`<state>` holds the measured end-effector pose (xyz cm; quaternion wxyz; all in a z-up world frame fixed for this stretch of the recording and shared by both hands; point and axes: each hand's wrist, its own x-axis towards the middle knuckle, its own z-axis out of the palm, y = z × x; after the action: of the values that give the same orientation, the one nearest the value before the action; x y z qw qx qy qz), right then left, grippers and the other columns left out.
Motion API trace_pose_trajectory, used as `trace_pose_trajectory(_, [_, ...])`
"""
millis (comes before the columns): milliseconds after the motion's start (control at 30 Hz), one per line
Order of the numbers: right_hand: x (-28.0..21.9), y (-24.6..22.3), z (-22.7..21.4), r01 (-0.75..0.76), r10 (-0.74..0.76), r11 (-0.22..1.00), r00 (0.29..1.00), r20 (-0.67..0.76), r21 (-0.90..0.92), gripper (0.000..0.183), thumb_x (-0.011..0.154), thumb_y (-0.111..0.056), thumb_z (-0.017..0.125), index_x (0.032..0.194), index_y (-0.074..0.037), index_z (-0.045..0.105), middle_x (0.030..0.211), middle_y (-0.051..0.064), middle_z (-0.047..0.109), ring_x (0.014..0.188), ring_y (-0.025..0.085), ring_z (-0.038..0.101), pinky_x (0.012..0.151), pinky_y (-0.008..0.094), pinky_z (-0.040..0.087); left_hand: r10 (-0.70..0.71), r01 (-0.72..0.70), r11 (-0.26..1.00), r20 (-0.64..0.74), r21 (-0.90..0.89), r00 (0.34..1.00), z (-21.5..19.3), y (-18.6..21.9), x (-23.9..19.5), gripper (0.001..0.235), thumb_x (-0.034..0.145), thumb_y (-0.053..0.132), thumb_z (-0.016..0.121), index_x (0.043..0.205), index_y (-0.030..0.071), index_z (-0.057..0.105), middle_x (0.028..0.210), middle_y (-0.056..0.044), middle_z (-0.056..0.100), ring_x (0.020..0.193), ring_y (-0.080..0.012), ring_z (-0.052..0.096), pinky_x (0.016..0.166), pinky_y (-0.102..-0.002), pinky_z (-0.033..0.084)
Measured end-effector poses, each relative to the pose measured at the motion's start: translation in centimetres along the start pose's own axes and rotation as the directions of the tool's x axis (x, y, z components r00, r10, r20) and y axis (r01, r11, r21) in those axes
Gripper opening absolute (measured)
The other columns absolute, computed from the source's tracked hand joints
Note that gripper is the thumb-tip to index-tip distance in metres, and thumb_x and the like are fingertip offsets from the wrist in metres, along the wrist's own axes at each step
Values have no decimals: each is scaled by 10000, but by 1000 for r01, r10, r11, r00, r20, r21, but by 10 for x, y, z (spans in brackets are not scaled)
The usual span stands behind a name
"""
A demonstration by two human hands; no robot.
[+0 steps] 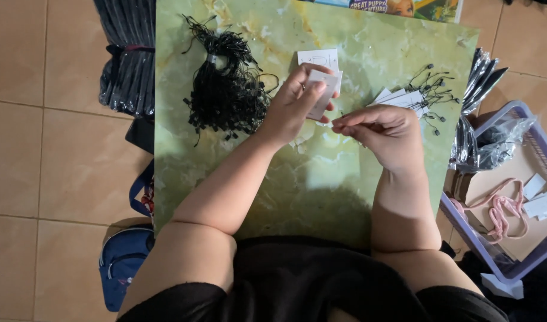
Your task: The person repeatedly picks up small white cards and black cables, threads the cable through a hole in the card, and places the assembled unit on the table. The process is repeated for multiple units throughout the clip.
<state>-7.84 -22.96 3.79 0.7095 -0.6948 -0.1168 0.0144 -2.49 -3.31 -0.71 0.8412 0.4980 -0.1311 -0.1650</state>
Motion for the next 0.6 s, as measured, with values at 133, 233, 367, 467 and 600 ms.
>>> trace_pose_trajectory(133, [-3, 9, -7, 11, -12, 1000, 997, -73, -15, 129, 862, 243, 723, 942, 150, 685, 925, 281, 736, 861, 252, 756, 737, 331, 643, -14, 14, 1000, 7, 23, 1000, 4, 1, -3, 287, 1063, 358, 536, 1243, 141, 584, 1025, -129, 728, 929, -150, 727, 752, -338, 686])
trace_pose_trajectory(233, [-1, 15, -14, 64, -69, 995, 995, -78, -73, 126, 846, 185, 784, 935, 155, 700, 867, 266, 713, 802, 268, 747, 709, 371, 645, -1, 2, 998, -21, 60, 1000, 8, 5, -6, 320, 1069, 353, 527, 1282, 124, 590, 1064, -117, 734, 946, -134, 731, 770, -321, 691])
trace_pose_trajectory(367, [6, 8, -9, 224, -239, 960, 968, -73, -167, 56, 907, 109, 773, 925, 109, 720, 944, 223, 672, 976, 274, 634, 888, 367, 543, 32, -31, 997, -15, 75, 999, 13, 10, -9, 327, 1094, 339, 521, 1323, 121, 605, 1123, -113, 731, 983, -125, 709, 821, -314, 674])
trace_pose_trajectory(467, [4, 5, -1, 150, -160, 985, 979, -130, -86, 35, 960, 104, 702, 929, 99, 688, 902, 228, 679, 889, 223, 660, 772, 312, 543, 85, -83, 990, -14, 110, 996, 18, 9, -12, 304, 1105, 279, 529, 1330, 98, 624, 1146, -127, 726, 981, -139, 691, 847, -317, 653])
trace_pose_trajectory(600, [0, 12, 5, 65, -66, 998, 979, -195, -15, 85, 979, 100, 642, 897, 106, 666, 699, 197, 652, 649, 131, 568, 601, 236, 458, 266, -247, 894, -1, 373, 964, 28, 19, -13, 229, 1080, 133, 602, 1293, 82, 673, 1118, -173, 743, 935, -222, 736, 827, -374, 660])
